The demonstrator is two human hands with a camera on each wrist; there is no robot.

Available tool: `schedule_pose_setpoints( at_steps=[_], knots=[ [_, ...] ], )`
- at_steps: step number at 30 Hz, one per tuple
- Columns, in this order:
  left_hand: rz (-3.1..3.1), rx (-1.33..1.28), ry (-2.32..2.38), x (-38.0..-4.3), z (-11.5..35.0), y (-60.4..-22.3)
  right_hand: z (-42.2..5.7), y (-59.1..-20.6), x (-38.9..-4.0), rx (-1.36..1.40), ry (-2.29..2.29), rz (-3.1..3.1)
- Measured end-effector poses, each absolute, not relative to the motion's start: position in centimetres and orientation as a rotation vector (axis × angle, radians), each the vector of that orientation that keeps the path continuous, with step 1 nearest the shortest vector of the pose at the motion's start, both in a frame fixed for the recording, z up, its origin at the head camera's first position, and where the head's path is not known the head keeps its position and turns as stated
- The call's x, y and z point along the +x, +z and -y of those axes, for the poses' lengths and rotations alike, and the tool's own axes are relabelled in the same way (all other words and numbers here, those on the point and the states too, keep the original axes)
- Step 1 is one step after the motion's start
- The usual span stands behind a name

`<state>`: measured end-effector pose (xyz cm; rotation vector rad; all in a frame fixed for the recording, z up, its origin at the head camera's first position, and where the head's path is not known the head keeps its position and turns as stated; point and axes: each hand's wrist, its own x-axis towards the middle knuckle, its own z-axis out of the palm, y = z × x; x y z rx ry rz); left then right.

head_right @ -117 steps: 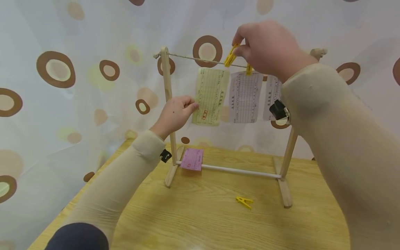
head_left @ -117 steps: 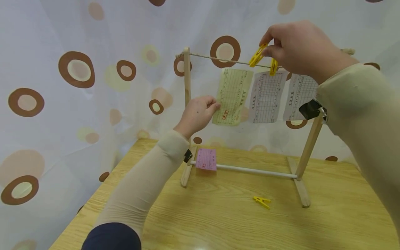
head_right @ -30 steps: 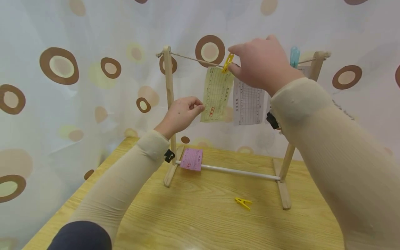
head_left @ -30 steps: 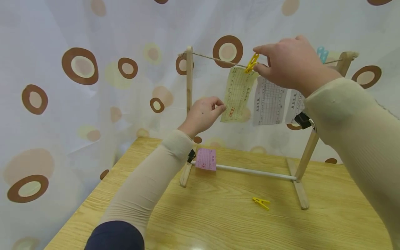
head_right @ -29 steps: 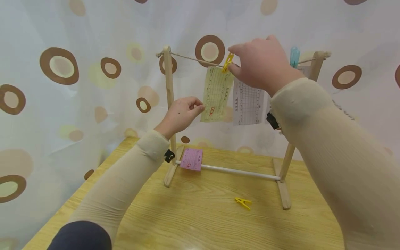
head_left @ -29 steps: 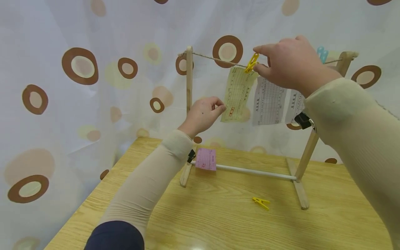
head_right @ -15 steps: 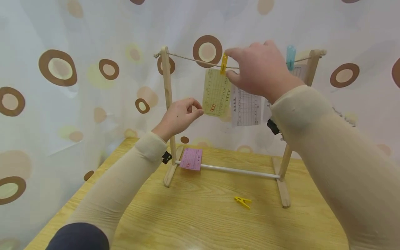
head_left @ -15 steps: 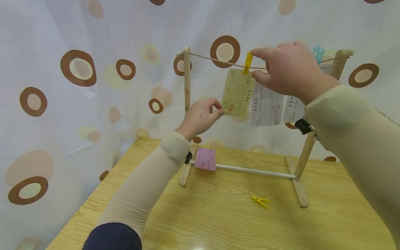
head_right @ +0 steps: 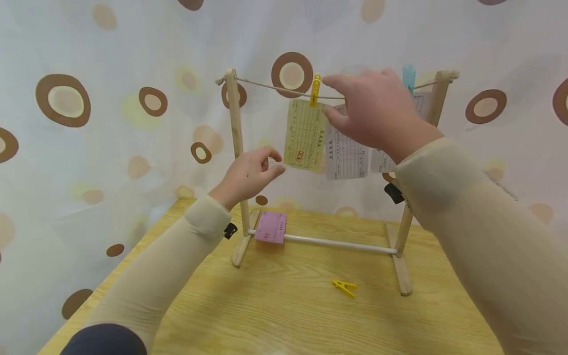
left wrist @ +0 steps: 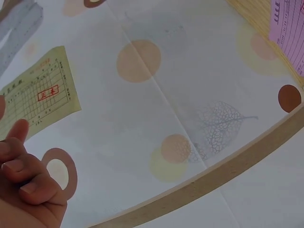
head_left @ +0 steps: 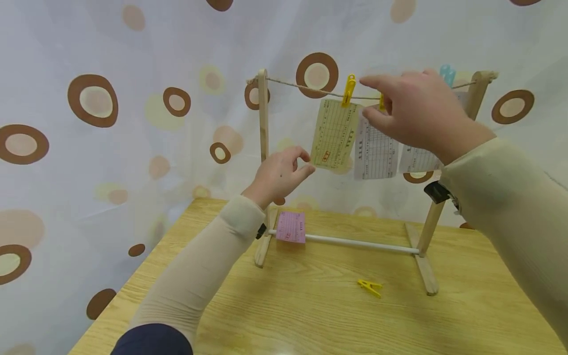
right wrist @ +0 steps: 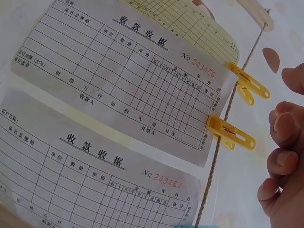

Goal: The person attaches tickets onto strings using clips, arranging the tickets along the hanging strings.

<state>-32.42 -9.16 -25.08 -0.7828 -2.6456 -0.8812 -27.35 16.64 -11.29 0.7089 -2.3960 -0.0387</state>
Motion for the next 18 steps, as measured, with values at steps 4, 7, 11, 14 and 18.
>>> schedule_pose_setpoints(
  at_steps=[4,7,11,14,18],
  knots=[
    [2.639,-0.806,-0.875,-32.2,9.4,-25.4,-17.4,-11.7,-26.9,0.709,-0.033,2.392],
    [2.622,-0.820,-0.843,-32.2,9.5,-25.7,-17.9,-12.2,-26.6,0.709,-0.026,2.388],
    [2.607,-0.836,-0.773,-32.1,9.6,-26.1,-18.6,-13.1,-26.3,0.698,-0.006,2.409],
    [2.619,-0.839,-0.734,-31.9,9.7,-26.4,-19.0,-13.8,-26.1,0.709,0.004,2.403],
    [2.665,-0.830,-0.695,-31.6,9.9,-26.9,-19.4,-14.8,-25.8,0.751,0.032,2.376]
  ],
)
